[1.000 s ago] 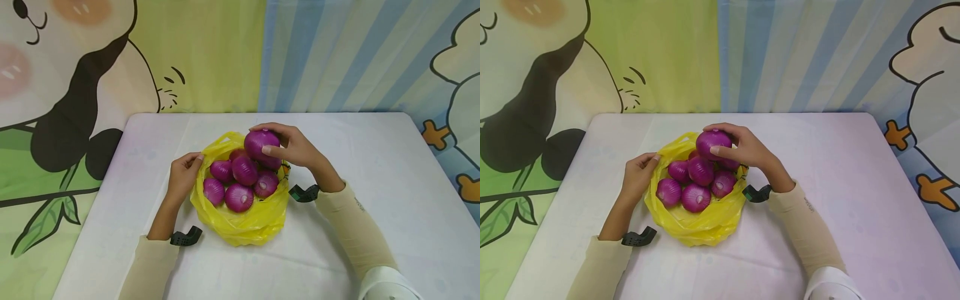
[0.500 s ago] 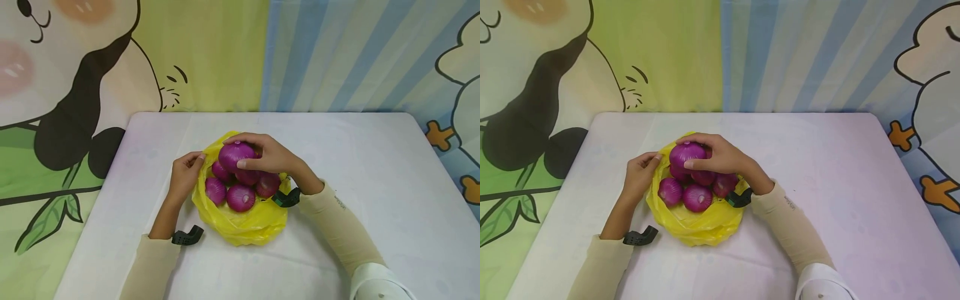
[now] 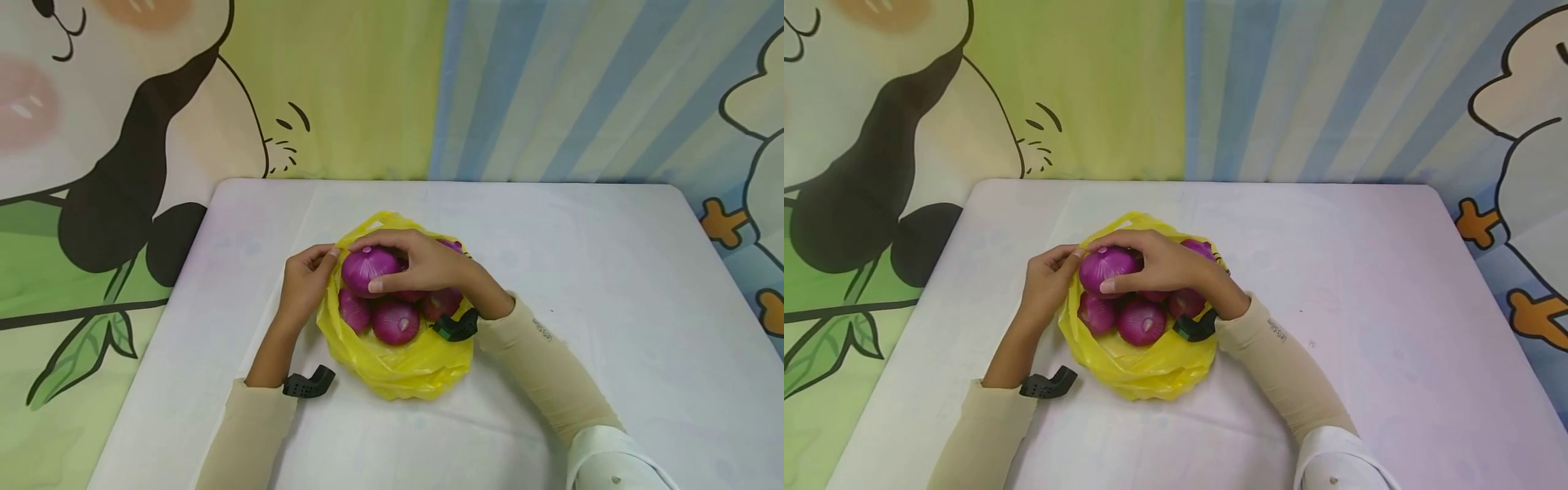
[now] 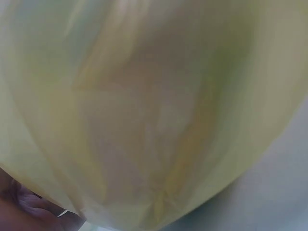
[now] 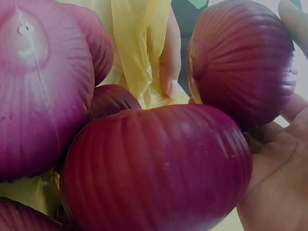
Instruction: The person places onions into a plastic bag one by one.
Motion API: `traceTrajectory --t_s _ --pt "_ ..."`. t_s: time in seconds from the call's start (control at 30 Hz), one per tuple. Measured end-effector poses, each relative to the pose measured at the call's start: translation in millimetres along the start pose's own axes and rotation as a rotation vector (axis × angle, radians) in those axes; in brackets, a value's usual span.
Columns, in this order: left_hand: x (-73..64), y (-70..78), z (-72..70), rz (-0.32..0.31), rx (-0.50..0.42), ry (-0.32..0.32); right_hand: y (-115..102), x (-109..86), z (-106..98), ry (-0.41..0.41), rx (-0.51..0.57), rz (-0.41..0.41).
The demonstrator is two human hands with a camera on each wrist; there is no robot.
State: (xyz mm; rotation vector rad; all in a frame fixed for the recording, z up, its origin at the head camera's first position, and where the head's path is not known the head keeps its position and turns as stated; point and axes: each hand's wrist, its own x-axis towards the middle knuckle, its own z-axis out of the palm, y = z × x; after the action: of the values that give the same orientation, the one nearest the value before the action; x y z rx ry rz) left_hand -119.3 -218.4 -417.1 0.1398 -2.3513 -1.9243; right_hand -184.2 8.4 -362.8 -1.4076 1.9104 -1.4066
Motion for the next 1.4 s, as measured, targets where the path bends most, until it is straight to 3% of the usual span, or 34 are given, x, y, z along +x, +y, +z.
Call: traceTrajectory --t_s 0.27,0.57,0.87,1.07,1.23,1.3,1.4 --pt "0.9 -0.8 1.3 0.023 0.0 -0.007 -1.8 -2.8 -0.5 -0.011 0.126 -0.011" --pt "1.9 0.2 1.6 -0.008 0.006 -0.011 -2.0 -18.8 -9.1 0.155 0.173 -0.084" --pt "2.0 0.6 0.9 0.014 0.058 -0.002 5.4 -45.2 -21.8 0.244 0.197 -0.076" --pt "2.7 -3.7 -5.5 0.071 0.093 0.02 9.1 -67.6 -34.8 0.289 0.086 0.019" --pt "1.6 -1.1 -25.9 0.15 0.047 0.158 11.9 -93.4 -54.3 0.292 -0.128 0.117" --pt "0.4 0.1 -35.1 0.149 0.035 0.211 13.7 -108.1 -63.3 0.316 -0.191 0.162" --pt "-1.0 -1.6 -43.4 0.098 0.053 0.207 17.3 -134.3 -76.5 0.349 -0.292 0.278"
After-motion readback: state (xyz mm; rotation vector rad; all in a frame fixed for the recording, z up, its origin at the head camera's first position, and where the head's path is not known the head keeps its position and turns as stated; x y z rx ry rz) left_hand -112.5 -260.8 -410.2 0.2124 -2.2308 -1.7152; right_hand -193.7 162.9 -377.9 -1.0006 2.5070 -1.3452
